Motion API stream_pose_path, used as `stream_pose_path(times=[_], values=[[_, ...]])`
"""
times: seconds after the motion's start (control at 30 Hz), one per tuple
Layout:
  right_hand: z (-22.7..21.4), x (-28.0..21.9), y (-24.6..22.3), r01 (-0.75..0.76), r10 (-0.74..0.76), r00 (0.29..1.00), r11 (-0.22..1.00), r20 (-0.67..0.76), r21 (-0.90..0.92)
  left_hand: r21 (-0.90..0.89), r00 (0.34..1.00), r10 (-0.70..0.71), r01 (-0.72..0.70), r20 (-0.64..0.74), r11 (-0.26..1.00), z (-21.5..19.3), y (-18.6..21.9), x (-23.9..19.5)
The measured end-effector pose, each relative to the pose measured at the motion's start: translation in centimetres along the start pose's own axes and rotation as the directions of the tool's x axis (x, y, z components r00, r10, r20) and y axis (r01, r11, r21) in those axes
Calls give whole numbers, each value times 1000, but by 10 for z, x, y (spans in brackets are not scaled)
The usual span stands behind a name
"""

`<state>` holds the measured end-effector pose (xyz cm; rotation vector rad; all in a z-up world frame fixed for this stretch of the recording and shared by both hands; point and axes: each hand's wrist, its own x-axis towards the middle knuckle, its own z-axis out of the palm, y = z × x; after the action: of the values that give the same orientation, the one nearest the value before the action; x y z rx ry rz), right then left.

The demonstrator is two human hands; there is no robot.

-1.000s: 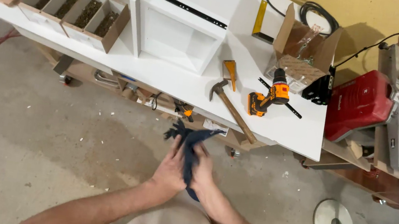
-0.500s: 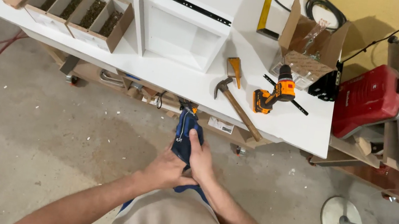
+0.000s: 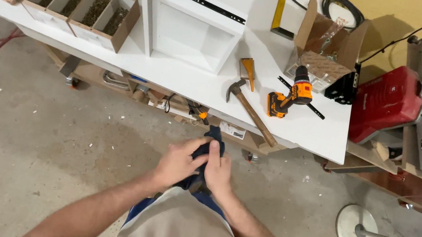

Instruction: Attaching metal drawer slides to wooden panels using a power drill and screws

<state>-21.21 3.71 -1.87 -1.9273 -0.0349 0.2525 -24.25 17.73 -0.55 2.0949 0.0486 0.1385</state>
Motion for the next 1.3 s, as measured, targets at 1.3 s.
stream_pose_path(times=[1.3], values=[[-38,14,20,269,-268,962,963,-46,17,-705,857,-396,502,328,502,84,-41,8]])
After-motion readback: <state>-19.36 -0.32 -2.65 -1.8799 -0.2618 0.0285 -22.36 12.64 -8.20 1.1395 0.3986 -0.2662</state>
